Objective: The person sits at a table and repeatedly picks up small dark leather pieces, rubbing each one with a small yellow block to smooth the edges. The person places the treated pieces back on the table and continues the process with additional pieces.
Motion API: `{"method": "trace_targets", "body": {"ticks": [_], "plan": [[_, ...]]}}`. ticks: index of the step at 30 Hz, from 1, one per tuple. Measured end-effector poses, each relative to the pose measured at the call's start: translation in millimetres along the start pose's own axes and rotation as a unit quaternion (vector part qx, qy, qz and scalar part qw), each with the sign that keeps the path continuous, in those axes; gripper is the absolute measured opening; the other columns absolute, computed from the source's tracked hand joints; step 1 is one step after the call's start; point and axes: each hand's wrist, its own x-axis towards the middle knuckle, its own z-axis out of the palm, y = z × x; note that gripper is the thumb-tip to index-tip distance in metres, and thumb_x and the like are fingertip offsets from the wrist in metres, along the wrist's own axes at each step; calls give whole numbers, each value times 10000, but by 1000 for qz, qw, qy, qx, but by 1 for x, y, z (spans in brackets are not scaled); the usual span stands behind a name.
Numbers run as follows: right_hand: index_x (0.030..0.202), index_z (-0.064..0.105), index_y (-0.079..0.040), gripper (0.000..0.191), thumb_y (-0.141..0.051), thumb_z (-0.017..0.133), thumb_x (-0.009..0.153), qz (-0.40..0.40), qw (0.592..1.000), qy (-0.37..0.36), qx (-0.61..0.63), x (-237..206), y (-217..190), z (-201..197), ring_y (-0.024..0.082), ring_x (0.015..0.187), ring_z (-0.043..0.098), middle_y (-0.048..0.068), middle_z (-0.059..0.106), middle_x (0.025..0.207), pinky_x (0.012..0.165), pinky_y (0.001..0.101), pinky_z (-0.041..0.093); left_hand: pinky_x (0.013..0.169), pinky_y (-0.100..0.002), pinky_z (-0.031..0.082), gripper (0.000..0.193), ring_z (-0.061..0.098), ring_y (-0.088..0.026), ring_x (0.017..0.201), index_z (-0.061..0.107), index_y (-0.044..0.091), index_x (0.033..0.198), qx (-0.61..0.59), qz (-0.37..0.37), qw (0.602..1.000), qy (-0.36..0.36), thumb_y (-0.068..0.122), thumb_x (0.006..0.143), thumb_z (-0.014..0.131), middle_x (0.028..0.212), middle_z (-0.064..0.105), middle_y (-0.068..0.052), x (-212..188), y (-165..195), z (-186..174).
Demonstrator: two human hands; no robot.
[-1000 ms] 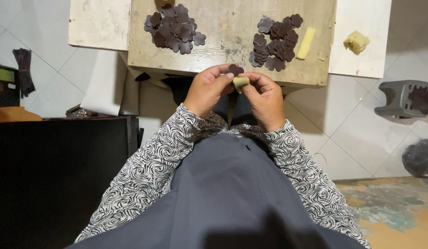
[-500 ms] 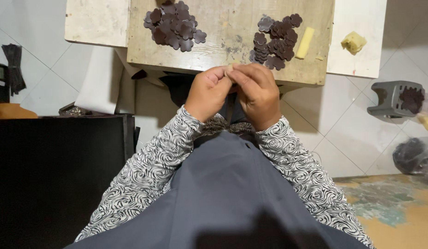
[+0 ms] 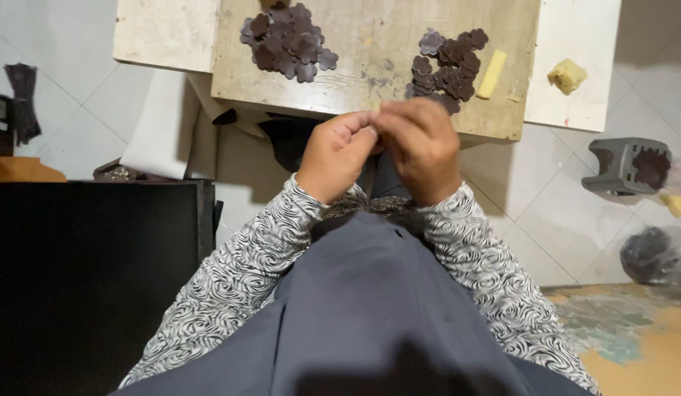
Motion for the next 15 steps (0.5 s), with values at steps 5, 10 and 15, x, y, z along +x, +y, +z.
{"method": "trace_targets", "body": {"ticks": [5, 10, 15], "plan": [[1183, 746, -38, 297, 98, 722, 920, 115, 992, 50, 21, -3, 3, -11, 274, 1142, 698, 122, 718, 1202, 991, 376, 589, 890, -269, 557, 321, 668, -117, 961, 615, -66, 1351, -56, -55, 997, 22, 75, 1073, 542, 1106, 722, -79, 3, 7, -5], [1127, 737, -21, 295, 74, 791, 853, 9, 1000, 21, 19, -13, -7, -9, 301, 1105, 673, 134, 700, 1140, 968, 413, 563, 879, -264, 571, 303, 689, -119, 965, 621, -75, 1300, -106, -87, 990, 31, 100, 1061, 556, 1108, 724, -81, 8, 10, -5], [1095, 752, -48, 245, 44, 823, 879, 63, 998, 2, -6, -6, 4, -4, 306, 1059, 679, 103, 711, 1100, 937, 415, 558, 814, -252, 553, 306, 674, -115, 898, 644, -82, 1289, -106, -113, 987, 32, 110, 1062, 572, 1085, 739, -106, 4, 12, -7]]}}
